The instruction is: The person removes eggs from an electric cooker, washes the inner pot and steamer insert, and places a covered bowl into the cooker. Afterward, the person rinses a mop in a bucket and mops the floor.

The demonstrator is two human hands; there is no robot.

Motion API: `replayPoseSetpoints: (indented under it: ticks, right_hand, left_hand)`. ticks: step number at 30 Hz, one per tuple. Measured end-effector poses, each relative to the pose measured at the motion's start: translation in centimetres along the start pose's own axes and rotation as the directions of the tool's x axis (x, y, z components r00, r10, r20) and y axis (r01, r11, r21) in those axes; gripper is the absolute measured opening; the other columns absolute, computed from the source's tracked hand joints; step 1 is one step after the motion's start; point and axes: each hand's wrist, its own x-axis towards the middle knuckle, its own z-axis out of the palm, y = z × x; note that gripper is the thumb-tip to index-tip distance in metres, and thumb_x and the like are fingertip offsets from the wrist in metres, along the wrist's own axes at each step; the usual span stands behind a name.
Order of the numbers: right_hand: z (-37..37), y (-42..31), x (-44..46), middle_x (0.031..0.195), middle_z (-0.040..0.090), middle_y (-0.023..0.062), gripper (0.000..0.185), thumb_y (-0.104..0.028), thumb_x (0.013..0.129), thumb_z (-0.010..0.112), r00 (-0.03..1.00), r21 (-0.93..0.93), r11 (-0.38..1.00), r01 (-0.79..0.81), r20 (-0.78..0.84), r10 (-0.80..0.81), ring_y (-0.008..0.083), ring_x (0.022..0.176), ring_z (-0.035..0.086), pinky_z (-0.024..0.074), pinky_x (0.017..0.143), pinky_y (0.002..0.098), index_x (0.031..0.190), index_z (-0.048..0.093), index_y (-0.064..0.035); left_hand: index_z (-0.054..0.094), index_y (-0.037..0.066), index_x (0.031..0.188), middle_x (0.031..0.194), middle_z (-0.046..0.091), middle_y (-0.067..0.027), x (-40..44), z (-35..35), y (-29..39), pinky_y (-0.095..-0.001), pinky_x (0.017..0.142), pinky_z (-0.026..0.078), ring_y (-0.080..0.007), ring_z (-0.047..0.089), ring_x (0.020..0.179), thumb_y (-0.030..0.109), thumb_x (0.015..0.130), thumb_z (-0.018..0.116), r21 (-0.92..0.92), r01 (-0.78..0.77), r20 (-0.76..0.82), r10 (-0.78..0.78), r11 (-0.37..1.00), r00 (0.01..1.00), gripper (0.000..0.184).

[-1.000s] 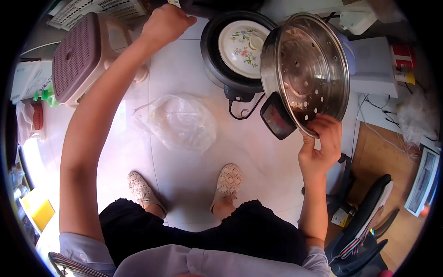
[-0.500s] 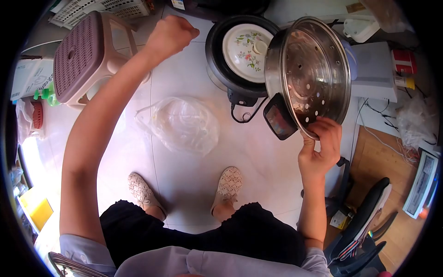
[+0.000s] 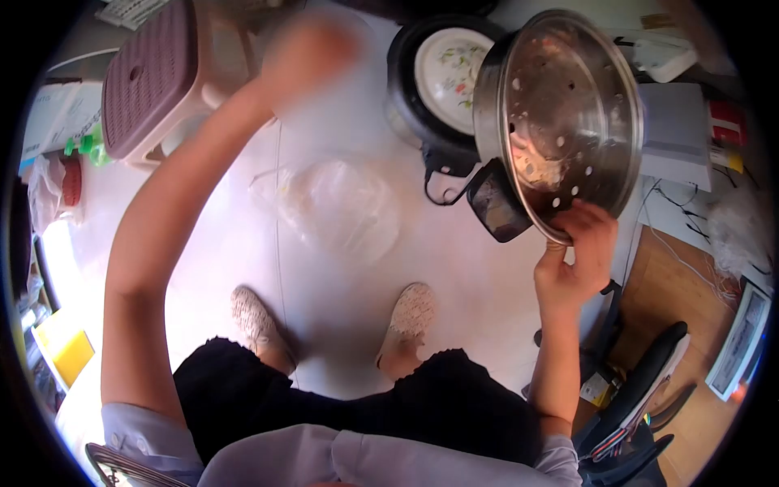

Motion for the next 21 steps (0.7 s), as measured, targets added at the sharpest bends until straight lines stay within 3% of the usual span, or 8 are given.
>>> replayPoseSetpoints:
  ticks: [2, 6, 8, 12, 14, 15, 17, 21]
  right_hand:
    - [0.1, -0.5, 0.0, 0.077, 0.06, 0.0096, 0.009, 0.006, 0.068, 0.059, 1.0, 0.008, 1.0, 0.024, 0.017, -0.025, 0.0308, 0.083, 0.059, 0.0464, 0.075, 0.0352, 0.074, 0.057, -0.0001]
    - [0.5, -1.1, 0.3, 0.077, 0.06, 0.0095, 0.011, 0.008, 0.066, 0.055, 0.997, 0.022, 0.997, 0.079, 0.022, -0.08, 0.0313, 0.083, 0.059, 0.0467, 0.074, 0.0353, 0.074, 0.057, 0.0]
    - [0.5, -1.1, 0.7, 0.076, 0.06, 0.0094, 0.01, 0.007, 0.067, 0.056, 0.995, 0.019, 0.995, 0.094, 0.02, -0.094, 0.0313, 0.082, 0.059, 0.0467, 0.074, 0.0353, 0.074, 0.057, -0.0001]
    - [0.3, -0.6, 0.8, 0.076, 0.059, 0.0088, 0.007, 0.004, 0.071, 0.061, 0.998, 0.004, 0.998, 0.058, -0.014, -0.058, 0.0306, 0.082, 0.059, 0.0467, 0.073, 0.0351, 0.074, 0.056, -0.0002]
    - [0.1, -0.3, 0.9, 0.076, 0.059, 0.0086, 0.007, 0.002, 0.073, 0.062, 0.999, 0.002, 0.999, 0.039, -0.025, -0.039, 0.0304, 0.082, 0.059, 0.0466, 0.073, 0.0351, 0.074, 0.056, -0.0004]
    - [0.0, -0.2, 0.8, 0.076, 0.059, 0.0085, 0.007, 0.002, 0.073, 0.063, 0.999, -0.013, 0.999, 0.032, -0.025, -0.033, 0.0302, 0.082, 0.059, 0.0465, 0.073, 0.035, 0.074, 0.056, -0.0005]
    - [-0.2, 0.1, 0.7, 0.076, 0.059, 0.0084, 0.008, 0.001, 0.073, 0.064, 0.999, -0.03, 0.999, 0.024, -0.029, -0.025, 0.0301, 0.082, 0.059, 0.0463, 0.073, 0.0349, 0.074, 0.056, -0.0006]
    - [-0.4, 0.5, 0.2, 0.076, 0.059, 0.0084, 0.008, 0.001, 0.073, 0.064, 0.999, -0.008, 1.0, 0.0, -0.042, -0.001, 0.0302, 0.082, 0.059, 0.0459, 0.073, 0.0345, 0.074, 0.056, -0.0007]
  left_hand:
    - [0.07, 0.007, 0.09, 0.088, 0.067, -0.0131, -0.7, -1.2, 0.2, -0.0356, 0.078, 0.051, -0.0295, 0.064, 0.084, 0.028, 0.075, 0.06, 0.029, 0.091, 0.122, -0.094, 0.995, 0.988, 0.027]
    - [0.069, 0.005, 0.088, 0.083, 0.068, -0.0116, -3.0, -1.9, 0.2, -0.036, 0.076, 0.051, -0.0293, 0.064, 0.08, 0.027, 0.076, 0.06, -0.011, 0.181, 0.075, -0.18, 0.983, 0.981, 0.027]
    - [0.069, 0.005, 0.087, 0.079, 0.067, -0.0105, -3.3, -2.0, -0.4, -0.0366, 0.074, 0.05, -0.0295, 0.064, 0.077, 0.026, 0.076, 0.061, -0.109, 0.229, 0.203, -0.203, 0.967, 0.958, 0.025]
    - [0.068, 0.004, 0.083, 0.076, 0.067, -0.0116, -2.9, -1.1, 1.0, -0.0371, 0.072, 0.05, -0.0298, 0.064, 0.076, 0.025, 0.076, 0.061, -0.137, 0.039, 0.076, -0.029, 0.99, 0.997, 0.023]
    - [0.067, 0.001, 0.087, 0.084, 0.067, -0.0156, -1.8, 0.1, 2.1, -0.0353, 0.073, 0.051, -0.0321, 0.064, 0.081, 0.02, 0.077, 0.058, 0.087, -0.179, 0.155, 0.165, 0.98, 0.974, 0.023]
    - [0.067, 0.001, 0.087, 0.084, 0.067, -0.0156, -1.8, 0.1, 3.6, -0.0353, 0.073, 0.051, -0.0321, 0.064, 0.081, 0.02, 0.077, 0.058, 0.086, -0.182, 0.152, 0.168, 0.979, 0.974, 0.023]
    - [0.065, -0.002, 0.092, 0.094, 0.066, -0.0181, -1.8, 0.4, 6.6, -0.0352, 0.075, 0.052, -0.0323, 0.064, 0.088, 0.015, 0.079, 0.055, 0.181, -0.047, 0.231, 0.004, 0.982, 0.973, 0.024]
    - [0.064, -0.003, 0.097, 0.104, 0.063, -0.0193, -0.2, 3.2, 7.8, -0.0351, 0.077, 0.052, -0.0297, 0.063, 0.095, 0.014, 0.081, 0.053, 0.317, -0.151, 0.375, 0.022, 0.936, 0.927, 0.025]
